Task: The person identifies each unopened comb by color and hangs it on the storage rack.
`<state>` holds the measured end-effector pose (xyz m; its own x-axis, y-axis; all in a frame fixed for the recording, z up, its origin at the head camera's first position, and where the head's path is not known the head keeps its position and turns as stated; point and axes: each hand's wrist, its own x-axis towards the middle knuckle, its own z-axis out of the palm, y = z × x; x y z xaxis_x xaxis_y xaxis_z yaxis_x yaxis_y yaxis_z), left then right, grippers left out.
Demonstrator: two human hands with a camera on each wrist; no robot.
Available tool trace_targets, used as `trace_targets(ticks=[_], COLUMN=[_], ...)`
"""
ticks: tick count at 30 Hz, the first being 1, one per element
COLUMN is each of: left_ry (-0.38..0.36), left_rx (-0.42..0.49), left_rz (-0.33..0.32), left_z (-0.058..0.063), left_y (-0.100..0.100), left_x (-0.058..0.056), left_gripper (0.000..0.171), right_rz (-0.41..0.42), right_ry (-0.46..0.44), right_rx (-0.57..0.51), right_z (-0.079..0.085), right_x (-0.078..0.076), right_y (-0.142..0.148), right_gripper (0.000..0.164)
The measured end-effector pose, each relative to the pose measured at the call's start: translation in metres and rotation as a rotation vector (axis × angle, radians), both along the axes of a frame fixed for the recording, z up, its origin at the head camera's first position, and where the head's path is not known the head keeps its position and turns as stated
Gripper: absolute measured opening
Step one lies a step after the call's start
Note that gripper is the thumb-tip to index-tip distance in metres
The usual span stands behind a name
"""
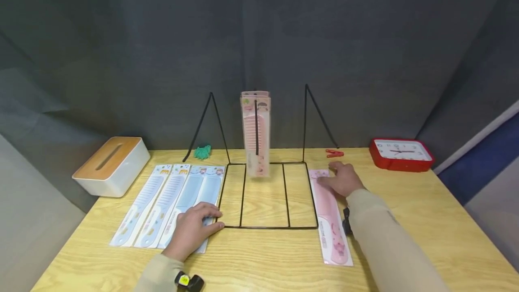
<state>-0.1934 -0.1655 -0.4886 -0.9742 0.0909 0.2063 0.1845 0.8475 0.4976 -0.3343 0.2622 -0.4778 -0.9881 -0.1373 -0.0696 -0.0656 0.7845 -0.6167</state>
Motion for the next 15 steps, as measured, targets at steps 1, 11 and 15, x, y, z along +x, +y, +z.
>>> trace_targets(ticks=[1,11,15], left_ry=[0.001,0.007,0.007], left_rx=[0.0,0.011,0.005], left_rz=[-0.002,-0.002,0.001], left_z=[0.0,0.002,0.001], left_y=[0.0,0.001,0.0], left_x=[0.0,0.001,0.001], left_gripper=[0.025,0.024,0.025], right_rz=[0.013,-0.006,-0.053], right_ry=[-0.001,-0.046,-0.064], right_rx=[0.013,0.071,0.01], right_z=[0.0,-0.003,-0.004], right_x=[-0.001,-0.011,-0.011], right_y=[0.0,-0.002,-0.001], right_gripper=[0.087,0.088,0.07])
